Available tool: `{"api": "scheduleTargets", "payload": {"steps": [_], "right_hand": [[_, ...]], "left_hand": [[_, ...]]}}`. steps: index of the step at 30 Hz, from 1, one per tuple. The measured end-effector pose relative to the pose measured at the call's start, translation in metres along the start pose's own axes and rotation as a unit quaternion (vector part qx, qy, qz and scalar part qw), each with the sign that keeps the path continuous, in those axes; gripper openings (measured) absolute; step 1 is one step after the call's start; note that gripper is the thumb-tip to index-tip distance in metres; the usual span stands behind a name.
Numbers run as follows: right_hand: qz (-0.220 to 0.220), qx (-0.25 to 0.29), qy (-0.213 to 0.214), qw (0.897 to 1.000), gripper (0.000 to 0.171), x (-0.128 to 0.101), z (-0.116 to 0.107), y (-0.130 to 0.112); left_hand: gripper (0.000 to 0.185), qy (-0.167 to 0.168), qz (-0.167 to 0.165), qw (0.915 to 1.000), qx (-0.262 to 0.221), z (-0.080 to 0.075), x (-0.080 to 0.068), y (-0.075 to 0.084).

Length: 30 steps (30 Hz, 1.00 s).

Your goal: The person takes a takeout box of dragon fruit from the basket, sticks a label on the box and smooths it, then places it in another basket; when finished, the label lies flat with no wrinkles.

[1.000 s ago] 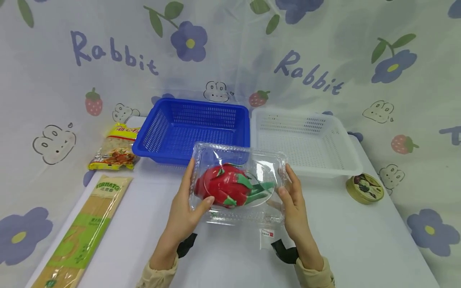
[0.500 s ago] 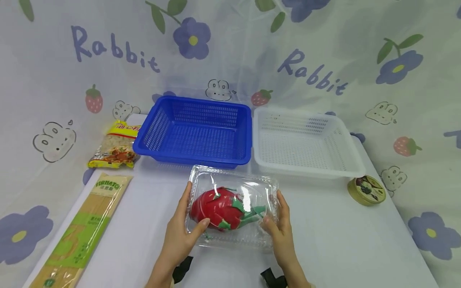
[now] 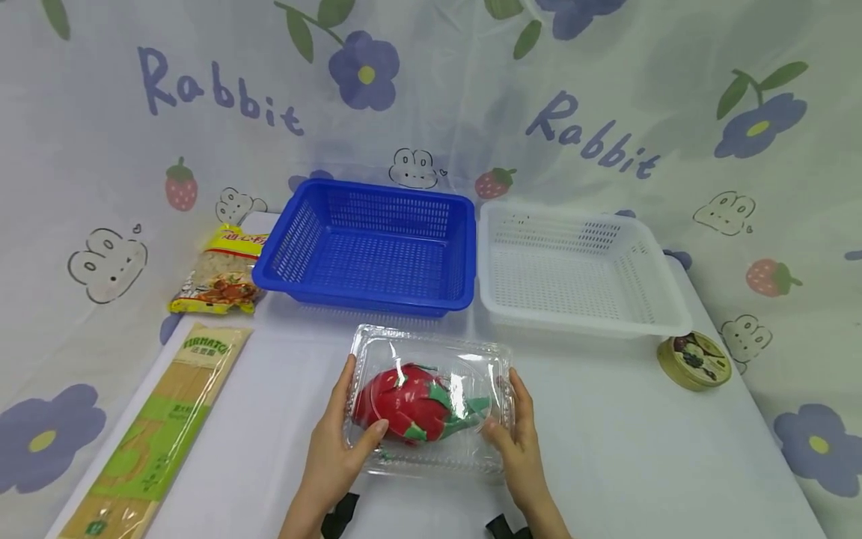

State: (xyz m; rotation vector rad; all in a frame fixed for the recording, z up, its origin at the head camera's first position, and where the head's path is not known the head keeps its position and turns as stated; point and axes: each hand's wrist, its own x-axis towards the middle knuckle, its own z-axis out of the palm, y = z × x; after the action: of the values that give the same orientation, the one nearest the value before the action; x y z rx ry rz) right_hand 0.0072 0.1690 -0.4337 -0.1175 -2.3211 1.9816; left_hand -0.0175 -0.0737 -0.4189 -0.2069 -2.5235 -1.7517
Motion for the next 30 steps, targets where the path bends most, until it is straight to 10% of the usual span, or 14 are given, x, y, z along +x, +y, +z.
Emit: {"api": "scheduleTargets", "payload": {"steps": [30], "right_hand": [[0.028, -0.145, -0.021, 0.989, 0.067, -0.006, -0.024, 0.01]], "left_hand": [[0.08, -0.004, -0.039, 0.9992, 0.004, 0.022, -0.008, -0.012]]}}
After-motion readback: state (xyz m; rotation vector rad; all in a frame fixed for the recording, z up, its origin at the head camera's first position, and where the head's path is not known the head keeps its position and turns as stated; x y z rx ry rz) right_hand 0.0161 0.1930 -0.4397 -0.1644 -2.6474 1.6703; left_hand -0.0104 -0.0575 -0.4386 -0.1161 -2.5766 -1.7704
